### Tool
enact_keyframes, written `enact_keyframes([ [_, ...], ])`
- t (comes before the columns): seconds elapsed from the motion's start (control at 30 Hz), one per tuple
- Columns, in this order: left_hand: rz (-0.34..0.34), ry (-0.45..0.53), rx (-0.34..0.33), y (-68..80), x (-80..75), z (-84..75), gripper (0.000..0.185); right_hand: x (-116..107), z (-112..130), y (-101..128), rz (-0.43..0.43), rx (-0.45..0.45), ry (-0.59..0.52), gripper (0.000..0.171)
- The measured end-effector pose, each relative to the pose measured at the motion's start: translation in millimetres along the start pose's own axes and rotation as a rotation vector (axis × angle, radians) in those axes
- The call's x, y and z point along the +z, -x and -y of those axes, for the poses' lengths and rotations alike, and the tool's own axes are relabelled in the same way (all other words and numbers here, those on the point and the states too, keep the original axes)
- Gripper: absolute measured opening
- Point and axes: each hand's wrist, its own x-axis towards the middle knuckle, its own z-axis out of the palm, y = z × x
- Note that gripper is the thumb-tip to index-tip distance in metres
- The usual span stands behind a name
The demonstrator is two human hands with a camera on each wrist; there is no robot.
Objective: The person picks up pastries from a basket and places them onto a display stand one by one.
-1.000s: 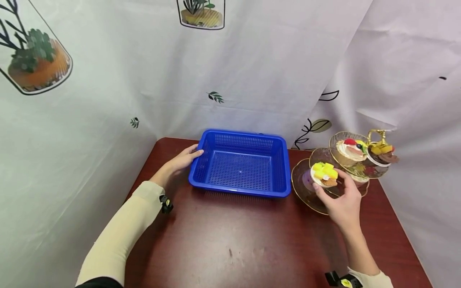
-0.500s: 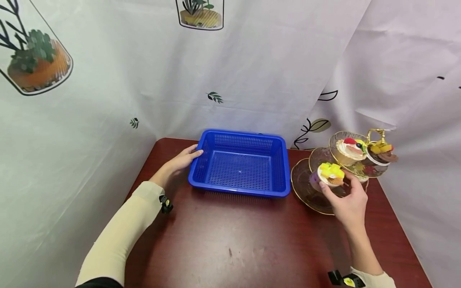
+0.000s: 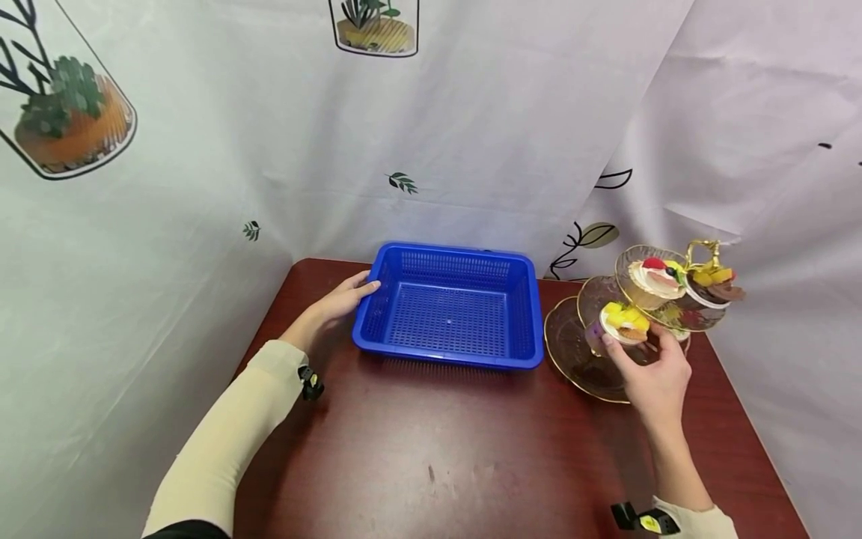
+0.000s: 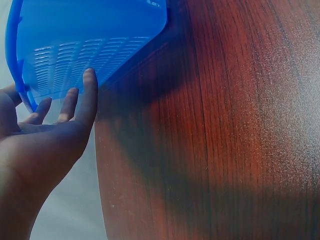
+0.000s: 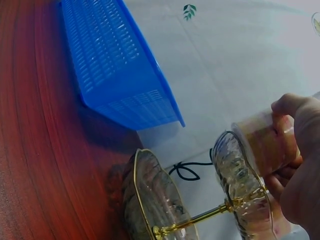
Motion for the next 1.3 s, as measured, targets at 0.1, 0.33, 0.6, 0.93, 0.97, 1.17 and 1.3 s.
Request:
enact_keyframes([
  [0.1, -0.003, -0.007, 0.0, -0.8, 0.8, 0.7, 0.064, 0.0, -1.4, -0.9, -0.006, 0.013, 0.007, 0.06],
  [0.33, -0.005, -0.004, -0.001, -2.6, 0.3, 2.4, 0.064, -0.7, -2.8, -2.8, 0.004, 0.016, 0.036, 0.059],
  [0.6, -0.001, -0.007, 0.002, -2.2, 0.9, 2.9, 0.063, -0.5, -4.2, -3.7, -0.013, 0.012, 0.048, 0.058],
  [0.93, -0.001, -0.003, -0.001, -2.3, -1.0, 0.1, 0.066, 4.2, -1.6, -4.6, -0.084, 0.014, 0.031, 0.058],
  [0.97, -0.001, -0.005, -0.003, -2.3, -1.3, 0.1, 0.066, 4.5, -1.8, -5.2, -0.091, 0.011, 0.035, 0.057],
  [1.17, 0.003, -0.01, 0.002, -1.8, -1.5, -0.8, 0.066, 6.3, -4.6, -7.4, -0.121, 0.013, 0.051, 0.057],
  [1.3, 0.007, -0.005, 0.002, -1.5, -0.2, -0.8, 0.065, 8.7, -7.9, -6.7, -0.132, 0.028, 0.057, 0.059],
])
